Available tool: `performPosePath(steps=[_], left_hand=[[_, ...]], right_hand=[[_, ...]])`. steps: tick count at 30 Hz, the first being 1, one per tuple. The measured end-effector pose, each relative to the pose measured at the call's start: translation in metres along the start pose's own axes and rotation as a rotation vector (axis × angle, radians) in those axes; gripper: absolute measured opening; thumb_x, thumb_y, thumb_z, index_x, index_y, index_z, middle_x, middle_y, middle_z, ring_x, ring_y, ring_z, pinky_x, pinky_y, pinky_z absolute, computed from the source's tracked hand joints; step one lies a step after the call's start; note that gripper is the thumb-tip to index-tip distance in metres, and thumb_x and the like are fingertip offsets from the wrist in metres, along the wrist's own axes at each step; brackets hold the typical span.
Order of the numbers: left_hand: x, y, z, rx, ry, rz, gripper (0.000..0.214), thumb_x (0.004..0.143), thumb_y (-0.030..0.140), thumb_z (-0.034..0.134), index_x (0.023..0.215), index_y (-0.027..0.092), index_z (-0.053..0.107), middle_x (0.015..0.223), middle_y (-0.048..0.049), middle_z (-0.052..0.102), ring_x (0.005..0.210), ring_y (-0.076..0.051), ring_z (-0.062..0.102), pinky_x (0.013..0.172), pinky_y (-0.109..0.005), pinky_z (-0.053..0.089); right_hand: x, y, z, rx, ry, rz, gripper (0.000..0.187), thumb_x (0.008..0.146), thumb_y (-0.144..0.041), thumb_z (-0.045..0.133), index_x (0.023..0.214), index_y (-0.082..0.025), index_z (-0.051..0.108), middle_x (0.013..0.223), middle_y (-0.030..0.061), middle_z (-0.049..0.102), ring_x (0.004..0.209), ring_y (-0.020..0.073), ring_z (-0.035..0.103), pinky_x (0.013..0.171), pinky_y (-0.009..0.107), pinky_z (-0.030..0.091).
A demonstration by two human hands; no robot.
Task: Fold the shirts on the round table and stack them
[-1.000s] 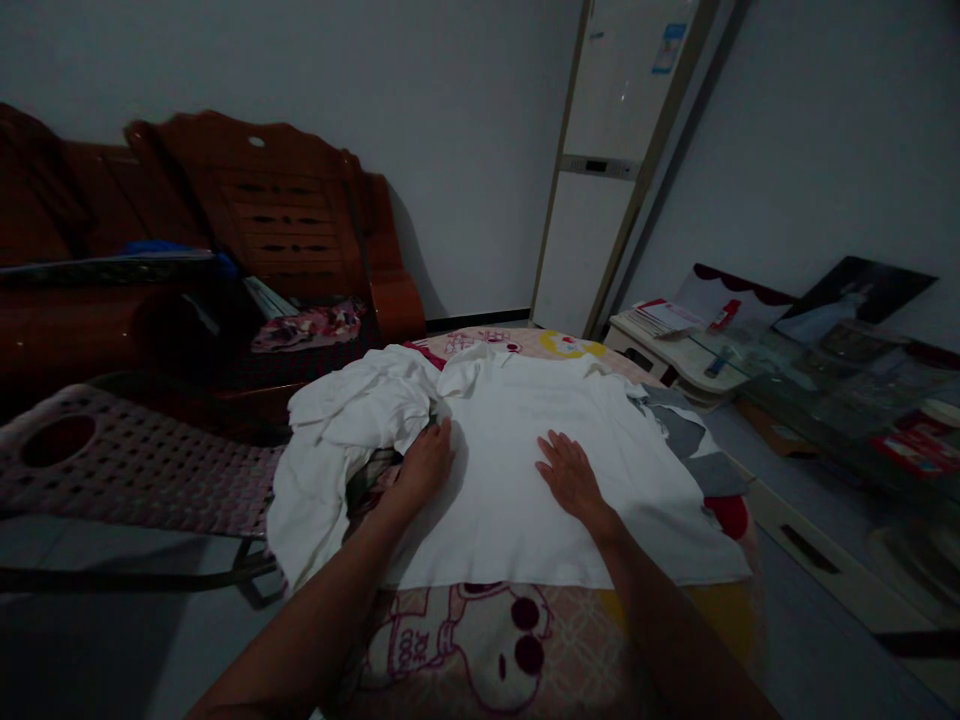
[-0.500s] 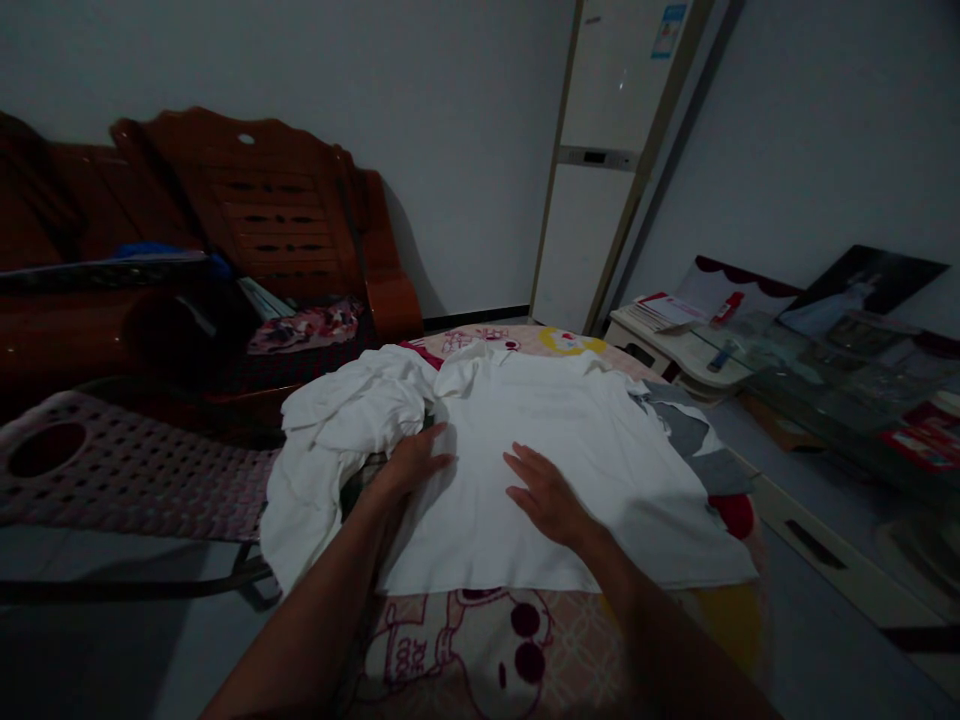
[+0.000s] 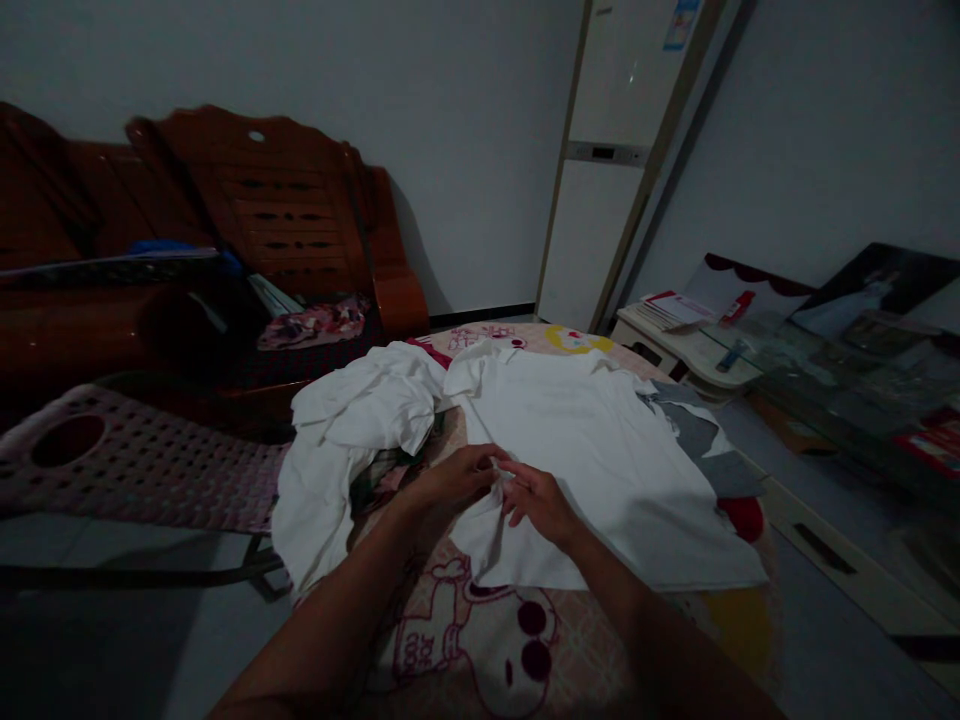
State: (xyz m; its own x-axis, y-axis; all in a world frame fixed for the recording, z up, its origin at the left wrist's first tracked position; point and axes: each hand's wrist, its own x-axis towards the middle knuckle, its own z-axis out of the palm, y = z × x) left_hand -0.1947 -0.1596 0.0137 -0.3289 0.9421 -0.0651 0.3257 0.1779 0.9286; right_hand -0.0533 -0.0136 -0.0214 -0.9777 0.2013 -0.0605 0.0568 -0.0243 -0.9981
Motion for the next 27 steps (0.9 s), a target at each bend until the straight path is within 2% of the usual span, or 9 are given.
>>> performPosePath(steps=[3,6,13,17,18,20,23,25,27], left_hand=[[0.004,-0.003,0.011,-0.115,0.044,-0.022,0.057,0.090,0.040,0.053,0.141,0.015,0.045,0.059,0.0077,0.046,0.051,-0.009,0.038,0.051,-0.020,0.031],[0.002,-0.007,0.011,-0.190,0.017,-0.043,0.068,0.092,0.037,0.052,0.153,0.016,0.030,0.060,0.0083,0.046,0.051,-0.008,0.037,0.051,-0.020,0.029],[0.000,-0.019,0.013,-0.287,-0.077,-0.021,0.075,0.093,0.031,0.054,0.159,0.018,0.021,0.057,0.0096,0.041,0.049,-0.007,0.031,0.050,-0.020,0.024],[0.008,-0.021,0.009,-0.223,-0.056,0.032,0.075,0.093,0.033,0.054,0.158,0.018,0.022,0.072,0.0016,0.061,0.056,-0.009,0.049,0.057,-0.022,0.039],[0.012,-0.020,0.005,-0.140,0.001,0.044,0.072,0.092,0.031,0.054,0.157,0.017,0.026,0.081,-0.0026,0.066,0.063,-0.011,0.056,0.062,-0.025,0.045],[0.025,-0.020,-0.008,0.120,0.223,0.057,0.065,0.088,0.023,0.053,0.151,0.014,0.038,0.104,-0.0114,0.070,0.085,-0.018,0.065,0.079,-0.035,0.053],[0.050,-0.020,-0.033,0.538,0.618,0.007,0.063,0.085,0.017,0.053,0.147,0.012,0.044,0.137,-0.0183,0.058,0.126,-0.028,0.055,0.108,-0.044,0.043],[0.070,-0.019,-0.048,0.668,0.742,-0.106,0.064,0.088,0.021,0.053,0.149,0.009,0.039,0.146,-0.0201,0.051,0.136,-0.030,0.047,0.114,-0.043,0.038],[0.089,-0.017,-0.060,0.720,0.787,-0.279,0.063,0.091,0.025,0.052,0.148,0.004,0.036,0.144,-0.0240,0.052,0.135,-0.032,0.049,0.112,-0.041,0.040]], right_hand=[[-0.001,0.001,0.002,0.011,0.025,0.049,0.067,0.079,-0.051,0.066,0.137,-0.018,0.057,0.064,-0.0041,0.060,0.050,0.0143,0.063,0.039,0.023,0.049],[-0.004,-0.002,0.002,-0.028,-0.005,0.048,0.062,0.080,-0.052,0.065,0.131,-0.017,0.062,0.061,-0.0051,0.058,0.044,0.0117,0.059,0.035,0.020,0.045],[-0.005,-0.006,0.003,-0.066,0.025,0.070,0.043,0.080,-0.055,0.063,0.101,-0.017,0.067,0.057,-0.0057,0.058,0.037,0.0110,0.056,0.030,0.018,0.039],[-0.004,-0.007,0.004,-0.056,0.089,0.113,0.039,0.075,-0.057,0.066,0.077,-0.020,0.056,0.051,-0.0059,0.057,0.035,0.0121,0.056,0.028,0.018,0.038],[-0.003,-0.008,0.003,-0.061,0.104,0.124,0.040,0.074,-0.058,0.067,0.074,-0.020,0.054,0.049,-0.0059,0.057,0.035,0.0128,0.056,0.028,0.018,0.038],[-0.003,-0.008,0.003,-0.074,0.121,0.143,0.042,0.071,-0.060,0.068,0.070,-0.021,0.051,0.046,-0.0051,0.056,0.036,0.0145,0.058,0.028,0.019,0.039],[-0.002,-0.008,0.003,-0.082,0.123,0.156,0.045,0.068,-0.062,0.069,0.067,-0.021,0.049,0.043,-0.0039,0.056,0.037,0.0161,0.059,0.028,0.020,0.040],[-0.001,-0.007,0.002,-0.081,0.127,0.156,0.046,0.067,-0.063,0.068,0.067,-0.022,0.049,0.042,-0.0038,0.056,0.036,0.0162,0.059,0.028,0.020,0.039],[-0.001,-0.007,0.002,-0.080,0.133,0.157,0.046,0.068,-0.063,0.068,0.067,-0.021,0.049,0.042,-0.0039,0.055,0.036,0.0161,0.059,0.028,0.020,0.039]])
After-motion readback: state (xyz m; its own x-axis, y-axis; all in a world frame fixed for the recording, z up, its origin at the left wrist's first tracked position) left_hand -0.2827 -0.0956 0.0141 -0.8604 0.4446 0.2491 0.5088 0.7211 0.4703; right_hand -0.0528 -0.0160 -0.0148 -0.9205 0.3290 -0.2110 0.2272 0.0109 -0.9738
